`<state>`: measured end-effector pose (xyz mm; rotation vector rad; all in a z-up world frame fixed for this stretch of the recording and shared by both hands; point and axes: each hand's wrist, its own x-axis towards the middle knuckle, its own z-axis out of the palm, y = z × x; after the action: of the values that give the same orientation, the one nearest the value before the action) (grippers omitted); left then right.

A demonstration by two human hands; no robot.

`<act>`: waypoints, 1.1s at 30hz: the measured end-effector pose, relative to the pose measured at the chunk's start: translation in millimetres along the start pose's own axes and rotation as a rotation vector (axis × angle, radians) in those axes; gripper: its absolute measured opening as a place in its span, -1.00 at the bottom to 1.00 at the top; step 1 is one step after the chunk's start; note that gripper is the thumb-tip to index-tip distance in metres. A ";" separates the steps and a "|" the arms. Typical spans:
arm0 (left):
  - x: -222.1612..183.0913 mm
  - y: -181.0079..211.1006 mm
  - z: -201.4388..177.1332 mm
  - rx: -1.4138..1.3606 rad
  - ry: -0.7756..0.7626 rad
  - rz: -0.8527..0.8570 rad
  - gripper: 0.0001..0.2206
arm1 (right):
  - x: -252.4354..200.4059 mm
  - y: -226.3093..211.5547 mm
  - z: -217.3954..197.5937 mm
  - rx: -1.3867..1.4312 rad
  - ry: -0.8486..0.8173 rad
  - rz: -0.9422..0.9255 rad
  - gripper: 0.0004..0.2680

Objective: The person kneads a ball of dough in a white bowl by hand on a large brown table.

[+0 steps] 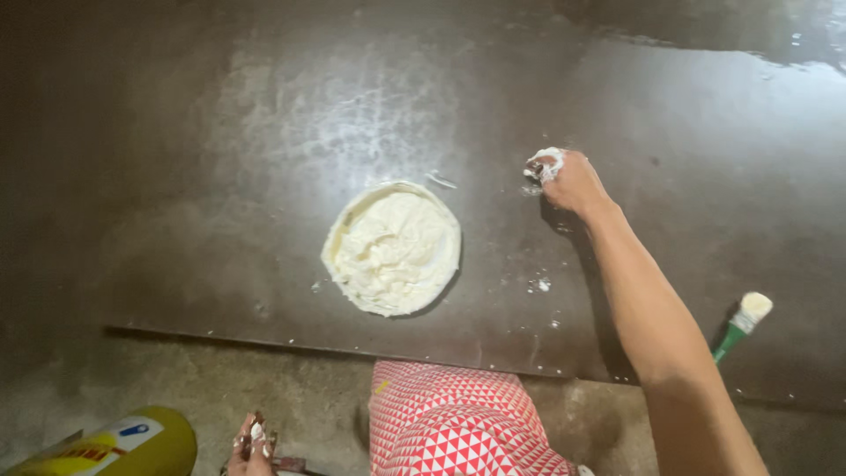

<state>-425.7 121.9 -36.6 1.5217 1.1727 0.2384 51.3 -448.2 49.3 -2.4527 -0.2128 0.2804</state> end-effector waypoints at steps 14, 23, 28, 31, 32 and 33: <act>-6.4 1.8 14.4 -0.067 -0.187 0.120 -0.54 | 1.2 0.1 3.4 -0.028 -0.005 -0.106 -0.79; -34.0 10.5 13.2 0.025 -0.184 0.005 -0.54 | 58.3 -92.8 89.1 -0.161 -0.220 -0.424 -0.71; -41.8 1.0 -7.3 0.022 -0.062 -0.199 -0.58 | 69.4 -85.4 111.3 -0.407 -0.406 -0.381 -0.77; -46.3 -16.2 -12.3 0.038 0.028 -0.248 -0.62 | 54.3 -74.7 80.8 -0.410 -0.424 -0.396 -0.77; -47.1 -20.3 -12.7 0.010 -0.008 -0.174 -0.62 | 42.9 -78.1 70.1 -0.261 -0.360 -0.410 -0.71; -55.1 -26.8 -13.6 -0.022 -0.038 -0.110 -0.61 | 27.2 -85.2 63.7 -0.266 -0.373 -0.411 -0.71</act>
<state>-476.0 84.8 -30.5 1.4323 1.2151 0.1472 54.3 -338.4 50.0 -2.5188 -0.9549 0.5533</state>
